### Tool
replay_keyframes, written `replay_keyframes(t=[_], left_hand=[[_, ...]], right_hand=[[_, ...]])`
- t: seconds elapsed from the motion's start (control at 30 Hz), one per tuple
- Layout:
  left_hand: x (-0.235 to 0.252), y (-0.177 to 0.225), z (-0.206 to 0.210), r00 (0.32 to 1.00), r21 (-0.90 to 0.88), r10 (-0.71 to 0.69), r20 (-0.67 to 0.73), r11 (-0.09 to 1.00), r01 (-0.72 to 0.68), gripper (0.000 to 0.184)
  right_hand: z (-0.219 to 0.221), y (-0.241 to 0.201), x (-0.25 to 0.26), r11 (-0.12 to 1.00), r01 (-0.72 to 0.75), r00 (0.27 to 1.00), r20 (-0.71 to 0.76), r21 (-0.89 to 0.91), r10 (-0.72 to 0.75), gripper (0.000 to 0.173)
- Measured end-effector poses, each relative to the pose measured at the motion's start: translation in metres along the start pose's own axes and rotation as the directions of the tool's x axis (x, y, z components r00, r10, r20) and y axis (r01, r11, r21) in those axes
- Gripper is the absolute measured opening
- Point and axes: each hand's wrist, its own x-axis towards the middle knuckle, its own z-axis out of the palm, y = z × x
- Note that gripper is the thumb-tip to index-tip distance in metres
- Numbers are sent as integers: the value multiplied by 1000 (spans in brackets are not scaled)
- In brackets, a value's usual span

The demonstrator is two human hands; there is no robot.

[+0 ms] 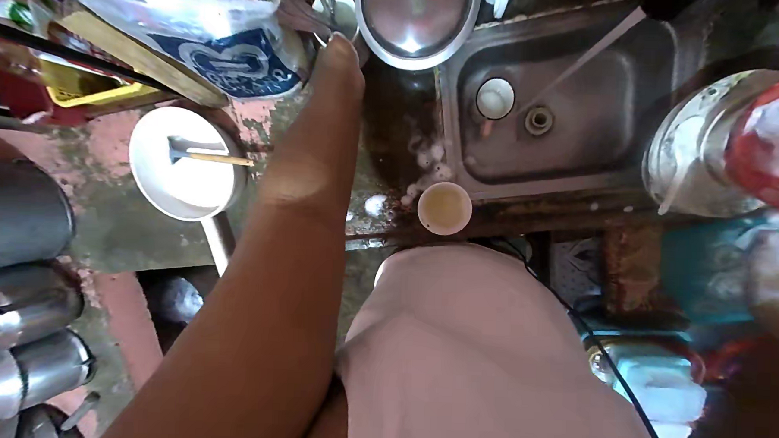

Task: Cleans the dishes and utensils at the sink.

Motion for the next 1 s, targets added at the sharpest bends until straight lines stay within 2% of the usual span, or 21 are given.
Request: replay_keyframes(t=[0.07, 0.13, 0.2, 0.33, 0.53, 0.67, 0.8, 0.87, 0.9, 0.93, 1.0], left_hand=[[52, -38, -1, 998, -63, 40, -46, 997, -43, 47], [71, -64, -6, 998, -78, 53, -41, 995, -56, 54], [61, -78, -12, 1000, -97, 22, -21, 995, -24, 53], [31, -110, -18, 1000, -74, -22, -14, 997, 21, 47], [-30, -151, -18, 994, -199, -93, 52, 975, 101, 48], [-57, -171, -19, 983, -58, -148, 113, 986, 155, 56], [-75, -183, -36, 975, 168, -67, 210, 985, 32, 53], [-88, -174, -54, 944, 410, -20, 328, 904, -123, 55], [-96, -164, -64, 923, 534, 16, 383, 812, -235, 60], [-105, -151, -73, 906, 633, 78, 416, 691, -350, 65], [-112, -129, -85, 849, 764, 271, 454, 372, -527, 76]], right_hand=[[-2, -45, 20, 994, -107, 986, 132, 8, 105, 36], [15, -32, 35, 989, 145, 983, 111, 39, -149, 41], [29, -36, 54, 953, 291, 947, 120, 78, -299, 41], [53, -66, 86, 873, 459, 850, 207, 163, -485, 38], [92, -109, 108, 801, 525, 739, 312, 288, -597, 32], [111, -131, 106, 750, 553, 675, 334, 362, -658, 31], [122, -147, 99, 729, 565, 654, 330, 386, -681, 30], [125, -152, 92, 734, 556, 659, 332, 390, -675, 30], [124, -155, 88, 743, 543, 666, 339, 391, -665, 29], [124, -159, 83, 752, 532, 674, 343, 390, -654, 29], [124, -166, 72, 769, 520, 690, 348, 372, -635, 28]])
